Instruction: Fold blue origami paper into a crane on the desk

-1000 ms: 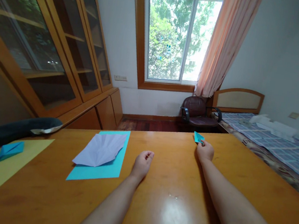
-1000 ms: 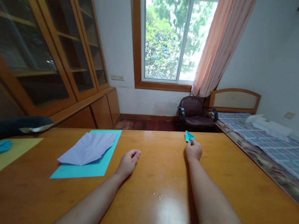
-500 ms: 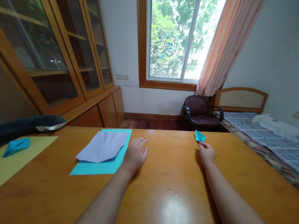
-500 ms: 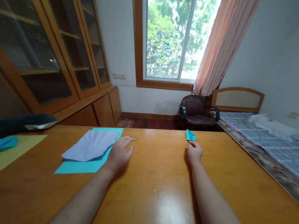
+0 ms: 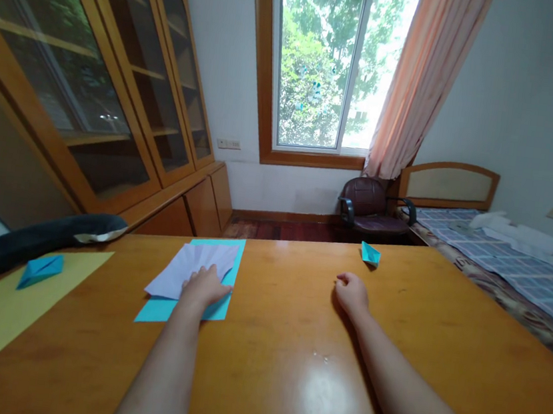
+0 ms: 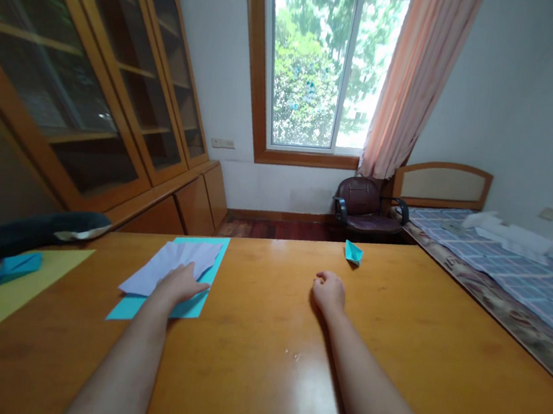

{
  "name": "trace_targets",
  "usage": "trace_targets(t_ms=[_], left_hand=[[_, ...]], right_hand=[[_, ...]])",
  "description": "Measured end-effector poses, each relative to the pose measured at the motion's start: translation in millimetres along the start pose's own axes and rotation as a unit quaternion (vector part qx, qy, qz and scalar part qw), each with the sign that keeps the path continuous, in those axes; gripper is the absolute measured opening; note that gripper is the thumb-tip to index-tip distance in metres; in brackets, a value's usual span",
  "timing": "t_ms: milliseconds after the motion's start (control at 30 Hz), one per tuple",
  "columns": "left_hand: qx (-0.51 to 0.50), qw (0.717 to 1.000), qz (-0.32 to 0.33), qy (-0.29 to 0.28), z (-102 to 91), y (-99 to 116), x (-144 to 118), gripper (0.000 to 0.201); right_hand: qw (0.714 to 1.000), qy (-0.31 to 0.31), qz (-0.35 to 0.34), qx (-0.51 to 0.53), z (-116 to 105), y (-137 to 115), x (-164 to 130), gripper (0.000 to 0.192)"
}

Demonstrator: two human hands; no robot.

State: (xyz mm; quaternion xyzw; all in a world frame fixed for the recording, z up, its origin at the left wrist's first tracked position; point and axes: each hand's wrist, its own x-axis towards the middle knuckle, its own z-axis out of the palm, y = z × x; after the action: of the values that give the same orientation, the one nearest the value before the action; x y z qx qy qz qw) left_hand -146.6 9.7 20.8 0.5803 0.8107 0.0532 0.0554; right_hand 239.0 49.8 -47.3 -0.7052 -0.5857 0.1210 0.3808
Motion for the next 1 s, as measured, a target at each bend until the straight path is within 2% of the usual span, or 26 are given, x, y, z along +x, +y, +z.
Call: trace_targets(t_ms=[100,200,367,433,500,633,733,867,933,1000], left_hand=[[0.024,0.998,0.028,-0.043,2.8,2.5,-0.1,0.044],[0.035,0.998,0.013,-0.042,4.5,2.3,1.8,0.035],[0.011,0.998,-0.068,0.006,-1.5,1.0,2.2,0.027],[-0.001,0.997,-0.066,0.050,-7.3,3.0,-0.3,0.028],[-0.016,0.992,-0.040,0.123,-12.3,7.2,-4.0,0.033],[-0.074,0.958,0.069,0.268,-13.3,20.0,-10.8,0.038],[-0.143,0.918,0.213,0.302,-6.3,33.2,-15.7,0.040],[-0.220,0.853,0.394,0.263,7.5,58.9,-29.9,0.039],[-0.240,0.832,0.454,0.209,16.8,73.5,-39.8,0.039],[-0.258,0.824,0.483,0.145,27.4,86.4,-48.7,0.039]], right_hand=[[1.000,-0.013,0.009,-0.003,-4.1,0.8,-0.7,0.024],[1.000,-0.017,0.013,0.005,-5.8,1.1,-0.2,0.024],[1.000,-0.019,0.013,0.021,-2.1,3.2,0.6,0.022],[0.999,-0.015,0.012,0.037,0.4,5.0,1.7,0.024],[0.998,-0.007,0.014,0.068,2.3,6.4,3.0,0.027],[0.994,0.019,0.022,0.103,2.7,6.5,4.0,0.033],[0.993,0.025,0.016,0.114,1.9,5.0,2.6,0.034],[0.983,0.030,-0.011,0.178,2.8,2.7,1.4,0.038],[0.973,0.036,-0.023,0.225,3.3,2.1,2.3,0.043],[0.964,0.042,-0.030,0.260,3.0,2.6,3.9,0.050]])
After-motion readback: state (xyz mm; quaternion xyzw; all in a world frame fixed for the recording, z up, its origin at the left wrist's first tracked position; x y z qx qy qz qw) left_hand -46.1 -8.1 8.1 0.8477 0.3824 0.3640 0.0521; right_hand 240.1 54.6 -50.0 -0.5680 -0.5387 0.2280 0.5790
